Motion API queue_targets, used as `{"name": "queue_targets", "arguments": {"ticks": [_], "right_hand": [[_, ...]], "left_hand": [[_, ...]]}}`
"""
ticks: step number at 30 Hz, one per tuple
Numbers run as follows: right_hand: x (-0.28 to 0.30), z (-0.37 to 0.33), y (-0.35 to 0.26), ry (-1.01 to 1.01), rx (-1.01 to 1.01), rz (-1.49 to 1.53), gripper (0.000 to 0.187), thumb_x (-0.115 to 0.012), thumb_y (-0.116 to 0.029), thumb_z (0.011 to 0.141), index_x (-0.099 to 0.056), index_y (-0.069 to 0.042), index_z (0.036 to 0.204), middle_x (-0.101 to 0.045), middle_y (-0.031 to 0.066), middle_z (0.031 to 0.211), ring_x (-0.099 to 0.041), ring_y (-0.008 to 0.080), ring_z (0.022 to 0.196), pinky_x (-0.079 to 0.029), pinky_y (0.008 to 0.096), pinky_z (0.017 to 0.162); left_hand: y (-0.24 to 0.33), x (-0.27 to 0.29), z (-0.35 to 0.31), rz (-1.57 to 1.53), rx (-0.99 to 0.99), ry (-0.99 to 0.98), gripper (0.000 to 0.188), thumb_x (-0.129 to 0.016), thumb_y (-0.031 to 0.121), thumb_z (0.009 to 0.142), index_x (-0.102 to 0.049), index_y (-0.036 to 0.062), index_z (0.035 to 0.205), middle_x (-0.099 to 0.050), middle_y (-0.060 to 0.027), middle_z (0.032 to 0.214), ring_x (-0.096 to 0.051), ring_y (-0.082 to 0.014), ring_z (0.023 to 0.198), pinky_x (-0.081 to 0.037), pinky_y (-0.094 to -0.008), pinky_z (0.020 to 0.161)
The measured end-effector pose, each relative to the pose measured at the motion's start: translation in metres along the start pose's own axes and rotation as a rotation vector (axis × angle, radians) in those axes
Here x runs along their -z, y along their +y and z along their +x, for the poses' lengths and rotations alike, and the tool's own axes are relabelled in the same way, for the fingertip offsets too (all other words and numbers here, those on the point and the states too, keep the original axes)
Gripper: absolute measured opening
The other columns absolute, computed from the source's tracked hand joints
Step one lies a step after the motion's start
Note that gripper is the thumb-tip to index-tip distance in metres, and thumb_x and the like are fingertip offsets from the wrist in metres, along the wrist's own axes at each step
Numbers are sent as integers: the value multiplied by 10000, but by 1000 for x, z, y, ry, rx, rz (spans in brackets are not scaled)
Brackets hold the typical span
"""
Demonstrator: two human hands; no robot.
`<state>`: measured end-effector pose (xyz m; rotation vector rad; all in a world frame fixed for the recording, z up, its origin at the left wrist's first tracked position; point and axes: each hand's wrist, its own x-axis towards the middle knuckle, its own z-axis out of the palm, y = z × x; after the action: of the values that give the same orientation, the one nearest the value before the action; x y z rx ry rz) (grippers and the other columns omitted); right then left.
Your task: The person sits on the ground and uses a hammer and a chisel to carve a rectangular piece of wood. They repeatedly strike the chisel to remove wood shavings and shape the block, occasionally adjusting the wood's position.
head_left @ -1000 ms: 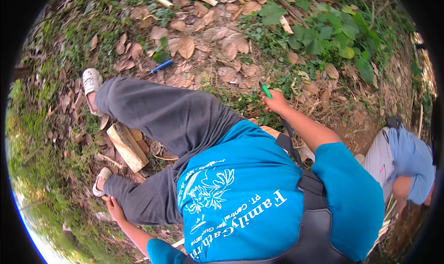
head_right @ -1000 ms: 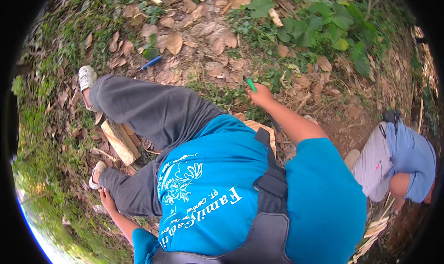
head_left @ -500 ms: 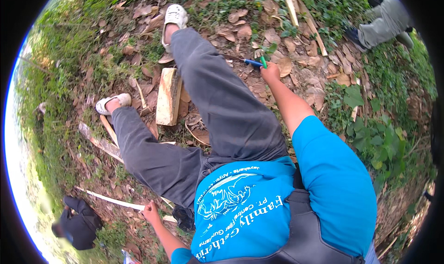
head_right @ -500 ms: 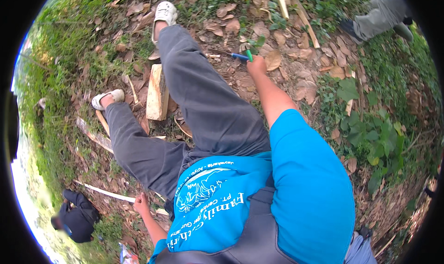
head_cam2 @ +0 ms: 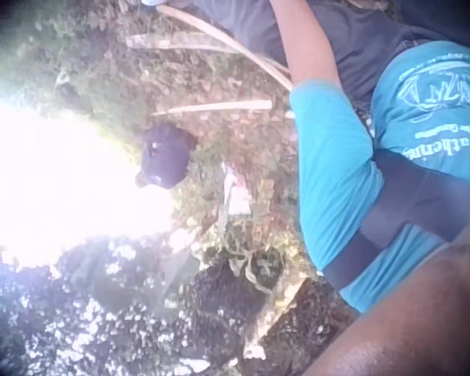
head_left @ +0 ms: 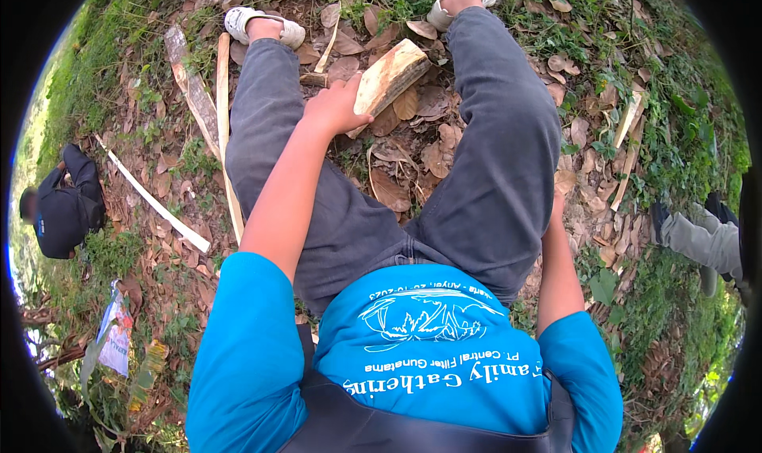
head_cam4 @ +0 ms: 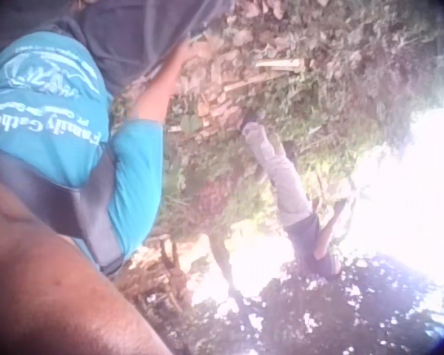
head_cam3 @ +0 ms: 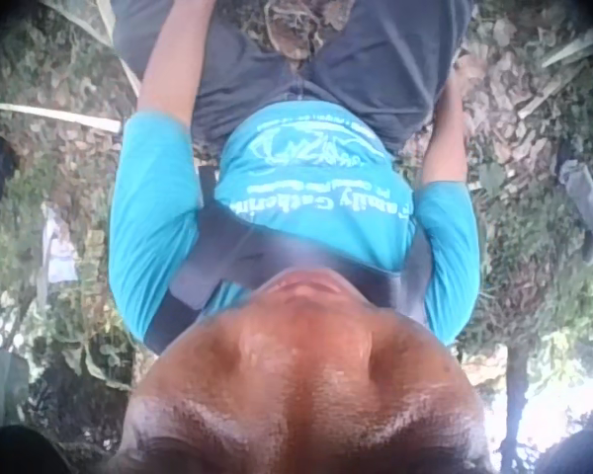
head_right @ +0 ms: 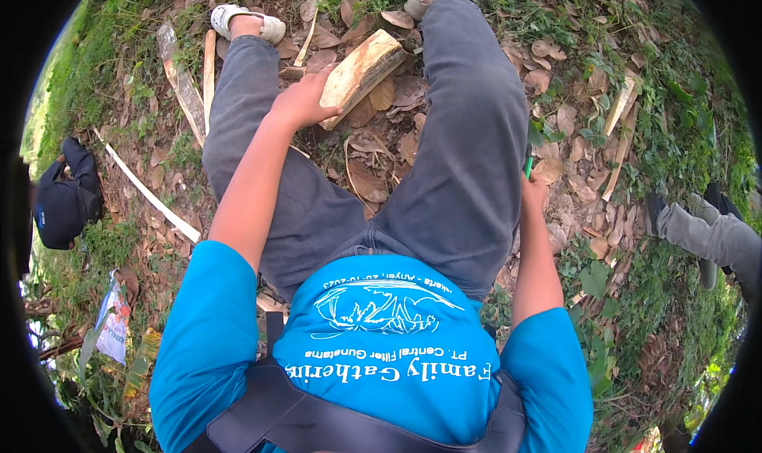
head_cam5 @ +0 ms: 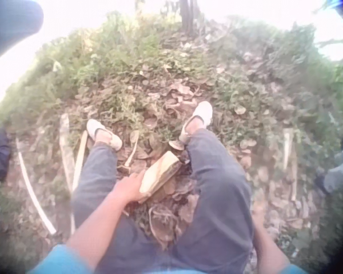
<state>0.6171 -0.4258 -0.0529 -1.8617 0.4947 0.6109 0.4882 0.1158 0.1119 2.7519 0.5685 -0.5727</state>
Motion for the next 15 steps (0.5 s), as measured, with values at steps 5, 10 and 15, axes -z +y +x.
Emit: {"name": "queue_targets", "arguments": {"ticks": [5, 10, 15], "right_hand": [[31, -105, -69, 103, -8, 60, 354, -670, -358, 984, -673, -99, 1226, -734, 45, 926, -687, 85, 654, -322, 178, 424], [41, -167, -143, 136, 252, 199, 359, -665, -190, 990, -608, -68, 1323, -738, 76, 1028, -711, 90, 788, -351, 171, 428], [30, -211, -238, 61, 579, 92, 437, -687, -113, 954, -579, -11, 1365, -729, 107, 1058, -624, 40, 682, -383, 156, 433]], "left_hand": [[15, -73, 42, -14, 366, -57, 1186, -887, 405, 679, -158, 200, 1592, -437, -163, 1464, -498, -378, 1313, -473, -554, 1025], [20, -97, 33, 24, 360, 101, 1131, -884, 293, 690, -183, 222, 1575, -420, -100, 1434, -449, -350, 1331, -370, -640, 1077], [-27, -138, 17, 235, 370, 238, 1096, -860, 207, 709, -181, 261, 1566, -360, -95, 1492, -349, -342, 1408, -285, -672, 1120]]}}
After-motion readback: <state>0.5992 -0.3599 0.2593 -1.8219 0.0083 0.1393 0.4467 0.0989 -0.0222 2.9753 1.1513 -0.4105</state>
